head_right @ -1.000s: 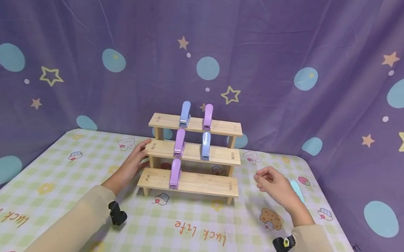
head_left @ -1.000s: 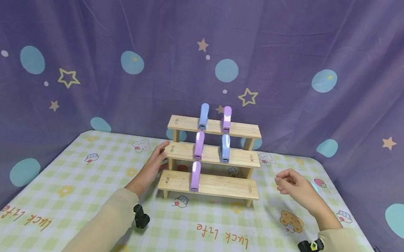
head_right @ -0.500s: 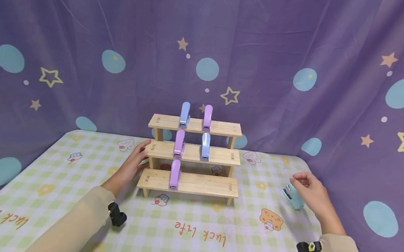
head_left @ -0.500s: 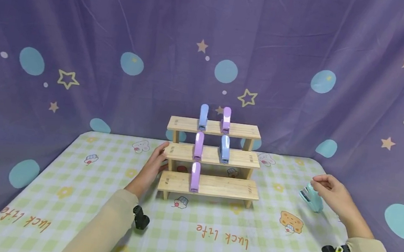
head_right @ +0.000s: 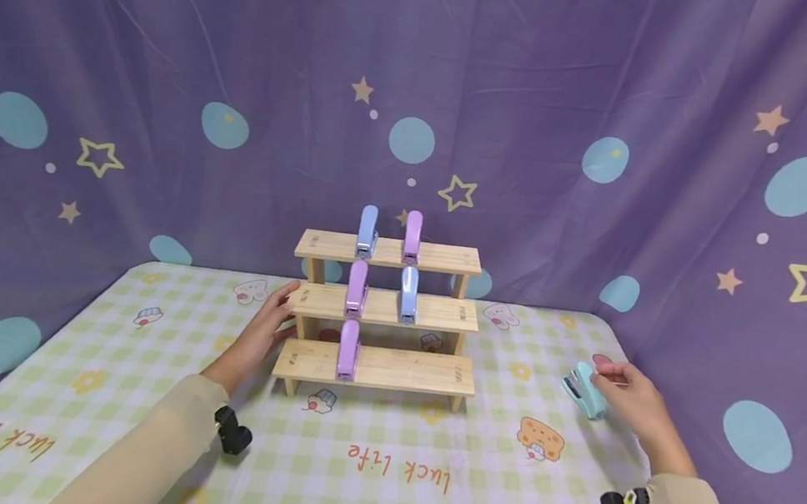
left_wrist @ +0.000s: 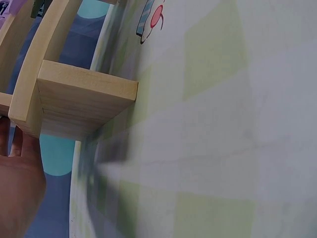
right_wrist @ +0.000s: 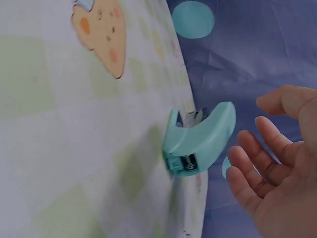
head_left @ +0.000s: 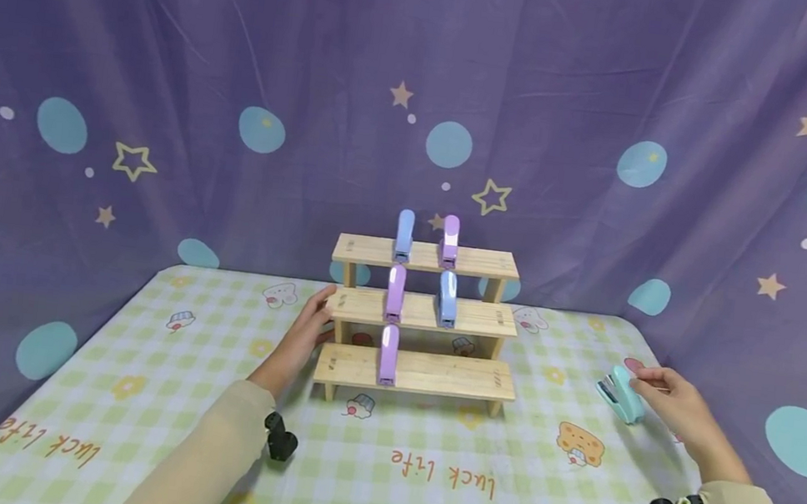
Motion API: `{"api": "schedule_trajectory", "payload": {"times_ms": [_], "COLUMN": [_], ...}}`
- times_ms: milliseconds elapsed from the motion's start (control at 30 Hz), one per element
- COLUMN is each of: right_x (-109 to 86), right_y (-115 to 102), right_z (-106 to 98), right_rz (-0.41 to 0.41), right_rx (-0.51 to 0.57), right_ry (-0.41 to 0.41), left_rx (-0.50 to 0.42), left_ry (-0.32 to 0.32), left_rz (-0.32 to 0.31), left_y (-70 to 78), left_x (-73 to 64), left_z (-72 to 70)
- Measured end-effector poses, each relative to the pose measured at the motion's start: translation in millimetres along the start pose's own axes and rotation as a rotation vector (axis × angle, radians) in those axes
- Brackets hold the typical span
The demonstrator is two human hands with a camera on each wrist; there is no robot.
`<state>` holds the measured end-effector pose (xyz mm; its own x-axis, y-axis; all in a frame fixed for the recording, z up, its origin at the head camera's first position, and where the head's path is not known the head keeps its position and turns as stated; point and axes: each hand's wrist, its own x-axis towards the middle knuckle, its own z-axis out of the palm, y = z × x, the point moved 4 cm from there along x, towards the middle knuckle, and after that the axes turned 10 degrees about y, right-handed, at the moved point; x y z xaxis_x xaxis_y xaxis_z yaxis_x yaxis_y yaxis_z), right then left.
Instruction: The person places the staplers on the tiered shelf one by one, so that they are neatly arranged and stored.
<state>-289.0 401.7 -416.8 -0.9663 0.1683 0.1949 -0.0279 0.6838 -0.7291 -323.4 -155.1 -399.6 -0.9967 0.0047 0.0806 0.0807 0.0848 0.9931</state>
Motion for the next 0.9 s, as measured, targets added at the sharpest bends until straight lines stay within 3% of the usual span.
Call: {"api": "schedule_trajectory", "payload": {"times_ms": [233, 467, 900], "right_x": [-0.3, 0.5, 1.2], "right_y": [12.4, 23.5, 30.2], "right_z": [11.1, 20.6, 23.3], "right_rz": [0.04, 0.064, 0.182], "right_rx": [0.008, -0.023, -0.019], "right_ry": [-0.039, -0.092, -0.191], "left_rx": [-0.005, 0.005, -0.002], "left_ry": [0.002, 0.029, 0.047], "left_rz": [-0.003, 0.02, 0.051], "left_y": [-0.2, -27.0, -26.3], "left_x": [-1.5, 15.3, 14.4], "left_z": [0.5, -2.8, -2.4]}}
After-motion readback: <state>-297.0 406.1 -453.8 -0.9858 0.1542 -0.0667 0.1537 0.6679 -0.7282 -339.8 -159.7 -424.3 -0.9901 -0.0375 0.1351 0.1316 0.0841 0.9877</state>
